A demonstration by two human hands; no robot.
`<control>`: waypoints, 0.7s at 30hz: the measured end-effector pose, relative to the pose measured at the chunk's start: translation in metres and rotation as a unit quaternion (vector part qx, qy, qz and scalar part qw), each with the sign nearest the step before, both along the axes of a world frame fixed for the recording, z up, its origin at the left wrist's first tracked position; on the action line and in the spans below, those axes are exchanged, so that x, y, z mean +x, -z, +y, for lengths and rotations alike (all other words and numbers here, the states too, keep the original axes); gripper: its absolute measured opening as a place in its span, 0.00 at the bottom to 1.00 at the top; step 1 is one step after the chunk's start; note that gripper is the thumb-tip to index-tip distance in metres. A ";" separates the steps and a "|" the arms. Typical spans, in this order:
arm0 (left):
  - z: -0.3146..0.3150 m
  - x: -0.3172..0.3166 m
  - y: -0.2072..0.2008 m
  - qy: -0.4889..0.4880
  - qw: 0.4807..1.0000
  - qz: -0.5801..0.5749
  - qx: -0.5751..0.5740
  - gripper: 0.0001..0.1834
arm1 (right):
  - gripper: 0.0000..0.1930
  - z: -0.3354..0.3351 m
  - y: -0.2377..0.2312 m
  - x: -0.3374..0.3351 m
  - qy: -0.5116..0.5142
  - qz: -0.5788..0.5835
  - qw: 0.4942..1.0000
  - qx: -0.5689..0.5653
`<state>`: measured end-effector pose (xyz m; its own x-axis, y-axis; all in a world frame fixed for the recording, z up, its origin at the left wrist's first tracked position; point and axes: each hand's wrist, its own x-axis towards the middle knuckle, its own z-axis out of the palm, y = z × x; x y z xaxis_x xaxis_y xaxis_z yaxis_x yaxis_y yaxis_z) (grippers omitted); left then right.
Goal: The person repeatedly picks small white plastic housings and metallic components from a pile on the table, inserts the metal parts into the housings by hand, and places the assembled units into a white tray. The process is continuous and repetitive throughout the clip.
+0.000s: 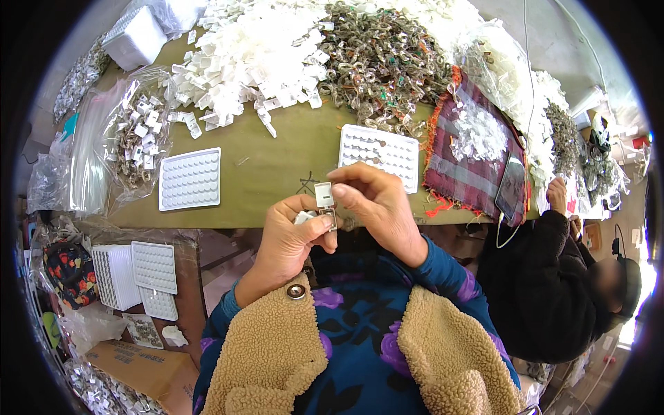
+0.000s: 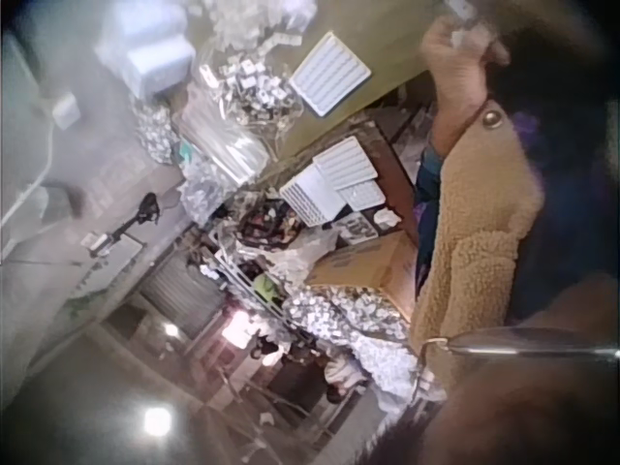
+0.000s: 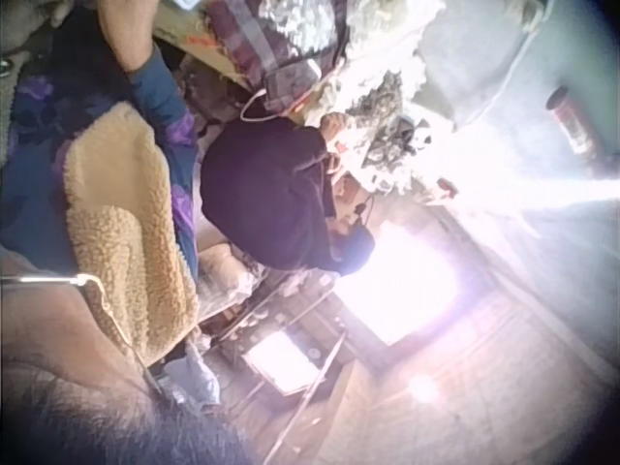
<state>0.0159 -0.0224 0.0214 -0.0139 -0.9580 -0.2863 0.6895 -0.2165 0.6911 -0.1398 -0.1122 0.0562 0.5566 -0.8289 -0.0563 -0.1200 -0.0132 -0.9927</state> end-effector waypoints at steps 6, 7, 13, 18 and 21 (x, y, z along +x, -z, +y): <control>0.002 -0.001 0.010 0.057 0.986 0.152 0.033 0.13 | 0.08 0.002 -0.001 -0.003 -0.018 0.051 0.978 -0.202; 0.003 -0.002 0.012 0.061 0.976 0.206 0.023 0.14 | 0.09 0.003 -0.002 -0.007 -0.048 0.016 0.973 -0.226; 0.002 -0.002 0.021 0.067 0.963 0.261 0.023 0.17 | 0.15 0.009 0.003 -0.016 -0.072 -0.010 0.903 -0.423; 0.002 -0.011 0.020 0.031 0.977 0.205 0.048 0.14 | 0.14 0.004 0.019 -0.015 -0.029 -0.043 0.818 -0.573; -0.002 -0.016 0.014 0.080 0.974 0.210 0.030 0.11 | 0.11 -0.001 0.020 -0.024 -0.036 -0.064 0.805 -0.589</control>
